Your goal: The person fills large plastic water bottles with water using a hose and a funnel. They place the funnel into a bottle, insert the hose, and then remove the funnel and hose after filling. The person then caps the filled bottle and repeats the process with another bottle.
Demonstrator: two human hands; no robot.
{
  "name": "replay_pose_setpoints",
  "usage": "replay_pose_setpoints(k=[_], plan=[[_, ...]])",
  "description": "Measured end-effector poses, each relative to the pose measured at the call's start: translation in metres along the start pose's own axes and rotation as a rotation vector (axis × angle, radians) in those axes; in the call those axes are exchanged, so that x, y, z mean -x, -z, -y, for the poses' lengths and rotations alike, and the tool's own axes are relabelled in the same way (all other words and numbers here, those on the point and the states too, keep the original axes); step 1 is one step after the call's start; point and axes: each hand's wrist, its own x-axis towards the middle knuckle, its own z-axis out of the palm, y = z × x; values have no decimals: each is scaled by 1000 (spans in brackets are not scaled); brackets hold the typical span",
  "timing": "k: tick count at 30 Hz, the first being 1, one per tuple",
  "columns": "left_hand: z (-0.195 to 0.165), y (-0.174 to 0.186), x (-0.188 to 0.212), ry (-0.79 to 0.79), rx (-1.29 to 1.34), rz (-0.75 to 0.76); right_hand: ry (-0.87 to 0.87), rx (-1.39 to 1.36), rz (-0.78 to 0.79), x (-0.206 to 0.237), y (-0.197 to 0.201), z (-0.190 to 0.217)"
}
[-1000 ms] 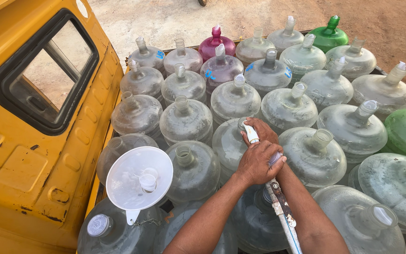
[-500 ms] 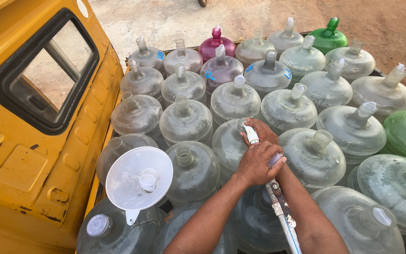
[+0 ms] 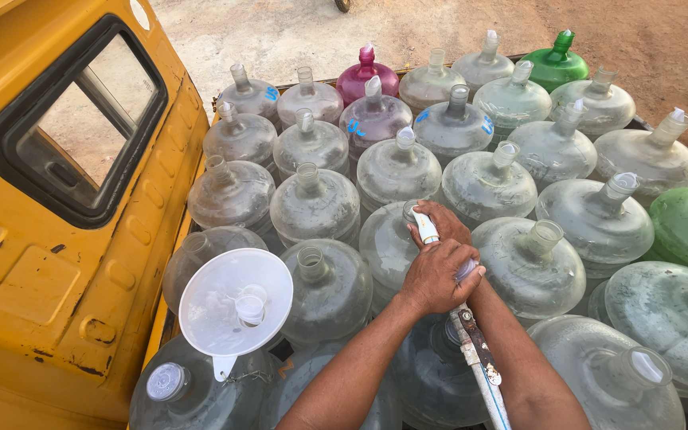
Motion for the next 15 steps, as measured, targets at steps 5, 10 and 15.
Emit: replay_pose_setpoints(k=[5, 10, 15], plan=[[0, 1, 0, 3, 3, 10, -21, -6, 14, 0, -1, -2], [0, 0, 0, -4, 6, 4, -18, -23, 13, 0, 1, 0], [1, -1, 0, 15, -12, 25, -44, -51, 22, 0, 3, 2]])
